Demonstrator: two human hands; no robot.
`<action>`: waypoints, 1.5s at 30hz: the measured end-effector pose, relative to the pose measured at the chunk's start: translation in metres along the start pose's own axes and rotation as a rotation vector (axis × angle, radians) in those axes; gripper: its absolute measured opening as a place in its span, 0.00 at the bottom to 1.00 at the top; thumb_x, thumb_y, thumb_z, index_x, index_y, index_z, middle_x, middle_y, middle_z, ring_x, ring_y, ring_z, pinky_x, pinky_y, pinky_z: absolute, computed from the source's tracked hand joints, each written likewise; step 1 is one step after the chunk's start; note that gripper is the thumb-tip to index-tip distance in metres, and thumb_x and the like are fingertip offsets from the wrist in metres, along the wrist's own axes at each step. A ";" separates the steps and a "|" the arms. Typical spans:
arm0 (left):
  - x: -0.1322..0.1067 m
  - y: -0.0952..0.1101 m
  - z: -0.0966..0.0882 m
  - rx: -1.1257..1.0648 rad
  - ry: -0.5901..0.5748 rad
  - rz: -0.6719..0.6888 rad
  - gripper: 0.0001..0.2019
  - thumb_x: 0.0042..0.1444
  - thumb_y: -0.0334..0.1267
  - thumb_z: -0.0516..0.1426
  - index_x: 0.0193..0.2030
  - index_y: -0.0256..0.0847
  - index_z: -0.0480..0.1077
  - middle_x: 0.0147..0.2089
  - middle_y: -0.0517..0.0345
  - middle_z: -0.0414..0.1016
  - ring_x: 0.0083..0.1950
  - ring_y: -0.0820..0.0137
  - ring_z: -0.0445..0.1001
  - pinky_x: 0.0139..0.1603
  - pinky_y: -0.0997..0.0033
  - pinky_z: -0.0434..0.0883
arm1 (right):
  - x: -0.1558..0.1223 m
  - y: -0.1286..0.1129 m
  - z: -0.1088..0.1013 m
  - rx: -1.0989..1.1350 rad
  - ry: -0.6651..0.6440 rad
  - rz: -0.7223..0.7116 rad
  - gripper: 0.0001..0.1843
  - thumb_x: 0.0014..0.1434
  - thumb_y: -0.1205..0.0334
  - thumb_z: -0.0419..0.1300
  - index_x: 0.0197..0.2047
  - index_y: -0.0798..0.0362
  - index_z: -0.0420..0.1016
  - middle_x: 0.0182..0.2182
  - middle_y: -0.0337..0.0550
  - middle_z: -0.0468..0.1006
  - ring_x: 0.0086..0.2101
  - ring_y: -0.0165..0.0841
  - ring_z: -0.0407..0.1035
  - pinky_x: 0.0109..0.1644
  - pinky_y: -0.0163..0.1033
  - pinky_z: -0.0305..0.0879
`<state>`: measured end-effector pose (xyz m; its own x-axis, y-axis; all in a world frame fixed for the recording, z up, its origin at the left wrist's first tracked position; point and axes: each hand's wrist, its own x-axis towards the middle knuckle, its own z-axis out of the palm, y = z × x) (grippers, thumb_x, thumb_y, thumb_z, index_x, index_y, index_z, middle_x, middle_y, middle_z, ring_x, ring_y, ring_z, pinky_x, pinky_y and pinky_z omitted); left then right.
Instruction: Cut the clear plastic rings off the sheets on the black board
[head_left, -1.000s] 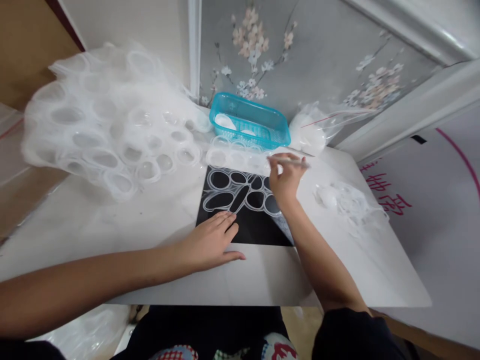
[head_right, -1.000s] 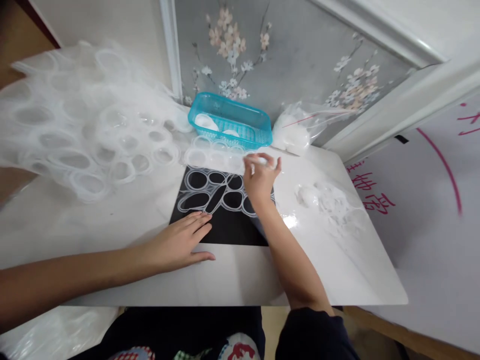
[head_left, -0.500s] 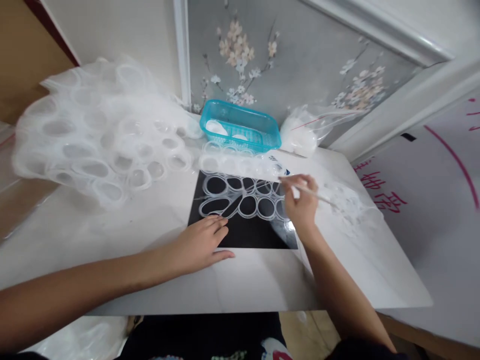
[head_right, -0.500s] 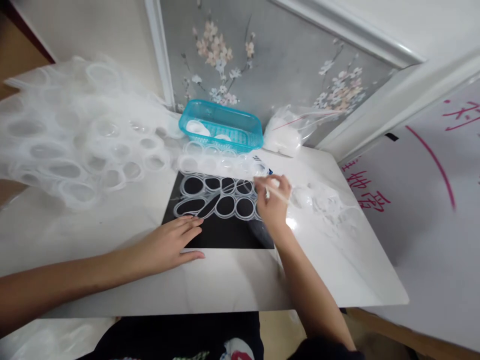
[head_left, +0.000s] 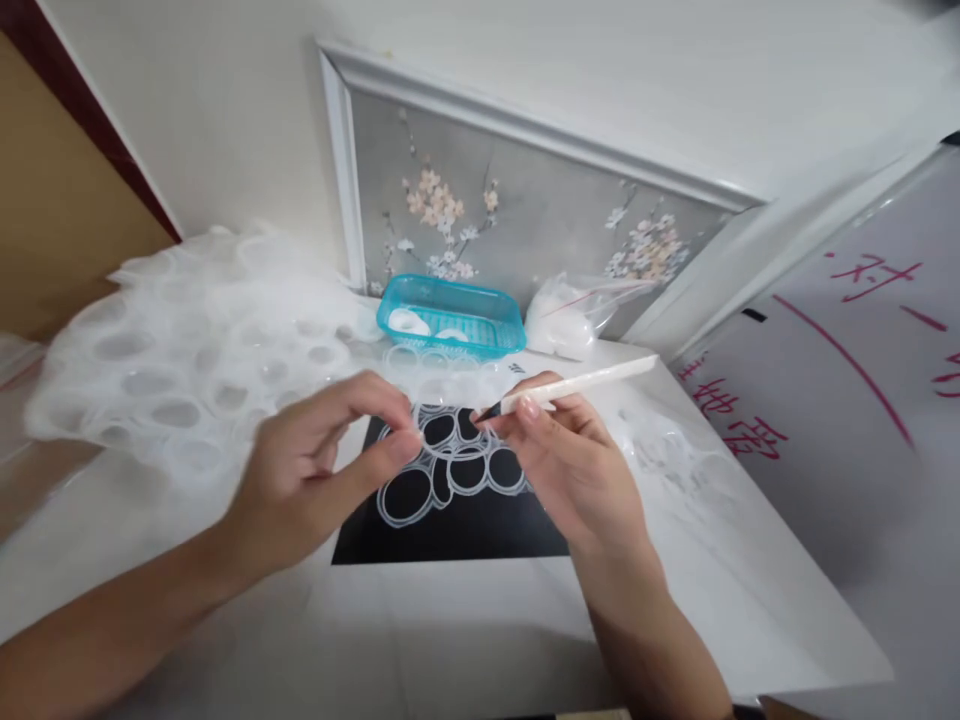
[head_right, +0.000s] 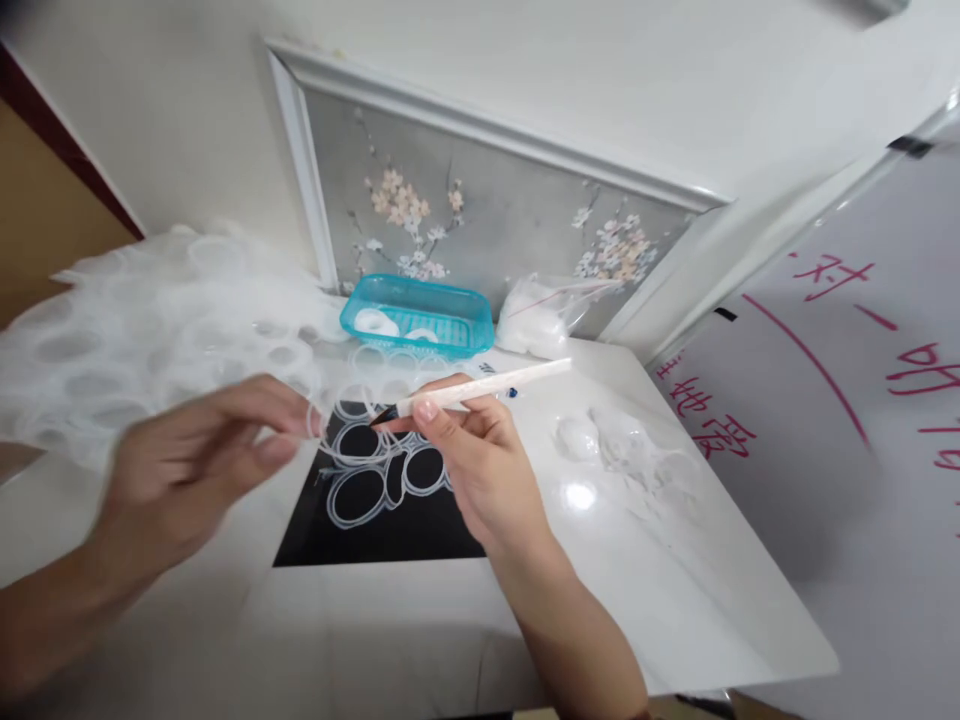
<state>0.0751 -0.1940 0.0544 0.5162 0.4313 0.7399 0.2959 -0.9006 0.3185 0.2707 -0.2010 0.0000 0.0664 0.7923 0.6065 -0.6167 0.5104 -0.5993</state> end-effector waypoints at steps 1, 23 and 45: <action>0.006 0.014 -0.003 0.010 0.077 0.049 0.04 0.62 0.32 0.55 0.38 0.45 0.70 0.36 0.61 0.73 0.40 0.70 0.73 0.40 0.71 0.71 | 0.000 -0.006 0.003 0.068 -0.009 0.035 0.04 0.57 0.63 0.64 0.30 0.48 0.77 0.28 0.34 0.76 0.33 0.30 0.75 0.45 0.37 0.69; 0.013 0.038 0.027 0.728 0.192 0.462 0.12 0.55 0.23 0.60 0.43 0.42 0.73 0.43 0.58 0.74 0.43 0.70 0.75 0.44 0.68 0.71 | -0.014 -0.018 0.003 0.285 -0.120 0.143 0.03 0.57 0.63 0.65 0.31 0.50 0.77 0.26 0.33 0.80 0.31 0.29 0.77 0.45 0.35 0.70; 0.002 0.046 0.012 0.626 0.144 0.341 0.07 0.56 0.28 0.59 0.38 0.45 0.72 0.40 0.62 0.73 0.39 0.72 0.73 0.40 0.70 0.69 | -0.028 -0.018 0.004 0.335 -0.222 0.299 0.07 0.61 0.57 0.62 0.33 0.51 0.75 0.28 0.40 0.84 0.34 0.31 0.78 0.47 0.37 0.68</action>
<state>0.1000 -0.2339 0.0636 0.5638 0.0815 0.8219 0.5641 -0.7648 -0.3111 0.2765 -0.2343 -0.0041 -0.2981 0.7785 0.5523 -0.8039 0.1073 -0.5851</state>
